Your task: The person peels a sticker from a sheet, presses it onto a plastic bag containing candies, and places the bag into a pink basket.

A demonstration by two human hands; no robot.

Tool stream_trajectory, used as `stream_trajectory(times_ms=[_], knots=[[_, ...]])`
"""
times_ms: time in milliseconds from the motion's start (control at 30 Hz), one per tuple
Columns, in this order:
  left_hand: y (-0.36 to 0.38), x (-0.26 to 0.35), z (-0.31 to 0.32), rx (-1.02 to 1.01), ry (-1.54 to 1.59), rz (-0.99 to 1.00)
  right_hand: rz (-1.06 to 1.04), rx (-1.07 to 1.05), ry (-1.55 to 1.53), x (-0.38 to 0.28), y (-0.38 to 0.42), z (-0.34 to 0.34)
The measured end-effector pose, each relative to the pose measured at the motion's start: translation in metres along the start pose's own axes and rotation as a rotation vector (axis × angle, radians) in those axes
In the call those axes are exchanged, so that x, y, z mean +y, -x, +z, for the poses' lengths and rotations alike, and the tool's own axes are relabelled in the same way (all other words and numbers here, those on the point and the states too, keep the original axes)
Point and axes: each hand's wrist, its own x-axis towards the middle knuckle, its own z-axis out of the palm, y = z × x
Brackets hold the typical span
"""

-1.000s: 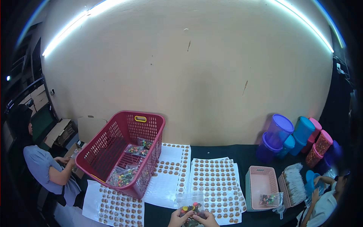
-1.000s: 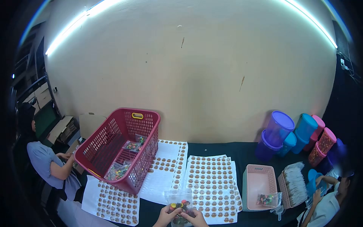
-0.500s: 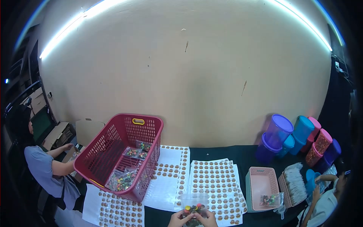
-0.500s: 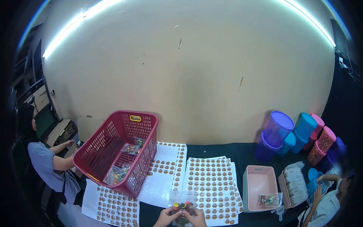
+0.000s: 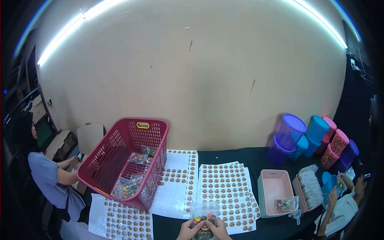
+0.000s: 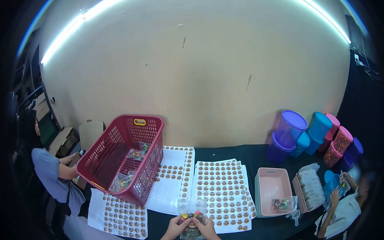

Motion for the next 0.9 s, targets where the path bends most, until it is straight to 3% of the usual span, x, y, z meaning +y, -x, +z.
stream_trajectory(times_ms=[100, 233, 300, 500, 600, 633, 733, 800, 900], knots=[[-0.004, -0.010, -0.002, -0.006, 0.071, -0.014, 0.079, -0.017, -0.161, -0.008, 0.001, 0.002], [0.001, 0.012, 0.001, -0.037, 0.157, -0.026, 0.016, -0.098, 0.010, -0.020, -0.001, -0.003], [0.001, 0.017, 0.001, 0.018, 0.112, 0.017, 0.129, -0.150, -0.168, -0.017, -0.003, -0.003], [0.002, 0.013, 0.005, 0.012, 0.209, -0.024, 0.058, -0.167, -0.083, -0.020, -0.003, -0.004], [0.003, 0.016, 0.010, -0.037, 0.267, -0.039, 0.020, -0.060, 0.014, -0.018, -0.013, -0.006], [0.004, 0.014, 0.009, -0.033, 0.268, -0.044, 0.070, -0.069, -0.079, -0.019, -0.011, -0.010], [0.001, 0.007, 0.006, -0.023, 0.150, 0.017, 0.086, -0.101, 0.028, -0.020, -0.012, -0.015], [0.000, 0.005, 0.006, 0.018, 0.202, 0.062, -0.047, -0.254, 0.190, -0.027, -0.010, -0.019], [0.005, 0.007, 0.007, 0.032, 0.251, 0.025, -0.010, -0.262, 0.175, -0.019, -0.009, -0.019]])
